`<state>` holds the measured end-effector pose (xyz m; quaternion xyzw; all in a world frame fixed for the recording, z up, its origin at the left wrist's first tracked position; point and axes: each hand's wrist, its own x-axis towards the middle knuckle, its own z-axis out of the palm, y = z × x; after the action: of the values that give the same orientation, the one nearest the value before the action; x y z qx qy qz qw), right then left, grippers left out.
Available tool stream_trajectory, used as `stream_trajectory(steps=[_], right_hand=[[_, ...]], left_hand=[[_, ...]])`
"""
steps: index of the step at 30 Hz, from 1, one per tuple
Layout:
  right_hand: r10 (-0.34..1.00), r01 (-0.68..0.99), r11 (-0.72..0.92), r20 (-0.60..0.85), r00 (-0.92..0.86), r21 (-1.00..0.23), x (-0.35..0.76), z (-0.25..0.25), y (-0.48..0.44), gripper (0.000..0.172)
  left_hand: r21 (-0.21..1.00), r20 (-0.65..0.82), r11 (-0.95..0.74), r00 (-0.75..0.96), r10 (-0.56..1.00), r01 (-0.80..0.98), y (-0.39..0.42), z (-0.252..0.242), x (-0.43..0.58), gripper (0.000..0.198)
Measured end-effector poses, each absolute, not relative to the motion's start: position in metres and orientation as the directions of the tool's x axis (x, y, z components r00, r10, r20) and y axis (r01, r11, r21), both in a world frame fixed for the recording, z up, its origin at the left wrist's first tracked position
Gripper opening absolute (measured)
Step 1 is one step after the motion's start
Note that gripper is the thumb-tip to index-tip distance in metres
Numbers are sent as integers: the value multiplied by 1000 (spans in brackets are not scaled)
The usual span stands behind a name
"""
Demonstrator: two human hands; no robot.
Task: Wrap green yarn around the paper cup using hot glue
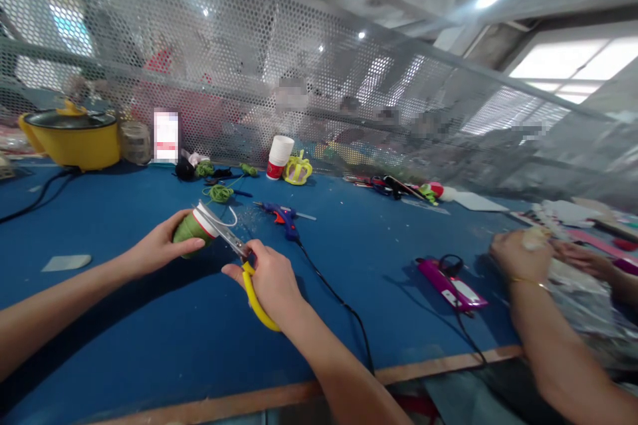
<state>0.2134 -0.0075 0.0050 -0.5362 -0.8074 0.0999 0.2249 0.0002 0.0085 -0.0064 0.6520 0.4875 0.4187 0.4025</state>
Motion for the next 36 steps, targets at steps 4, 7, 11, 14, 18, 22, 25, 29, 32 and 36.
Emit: stream_trajectory(steps=[4,7,11,14,18,22,25,29,32,36], right_hand=[[895,808,429,306,-323,-404,215,4,-7,34],[879,796,454,346,-327,-400,216,2,-6,35],[874,792,470,333,-354,-391,217,0,-3,43],[877,794,464,330,-350,-393,216,1,-3,48],[898,809,425,302,-321,-406,214,3,-5,48],[898,817,423,299,-322,-392,215,1,-7,45],[892,819,434,307,-332,-376,215,0,-8,41],[881,817,451,324,-344,-359,215,1,-8,38],[871,810,465,348,-347,-358,214,2,-8,36],[870,810,465,353,-344,-357,216,2,-7,40]], left_hand=[[974,121,-160,233,965,158,13,-5,-8,65],[996,-11,40,346,938,-78,14,-3,-12,58],[977,-81,150,390,917,-149,11,-4,-9,55],[993,-57,89,365,929,-73,7,-4,-5,51],[1000,-18,24,345,939,-11,4,-1,-2,48],[998,-1,-17,307,952,54,4,0,-2,54],[988,60,-92,252,966,121,7,-1,-3,56],[976,125,-158,214,969,147,12,-3,-9,57],[999,39,-31,295,955,-32,14,-3,-14,57],[960,-72,184,445,893,-213,14,-4,-15,53]])
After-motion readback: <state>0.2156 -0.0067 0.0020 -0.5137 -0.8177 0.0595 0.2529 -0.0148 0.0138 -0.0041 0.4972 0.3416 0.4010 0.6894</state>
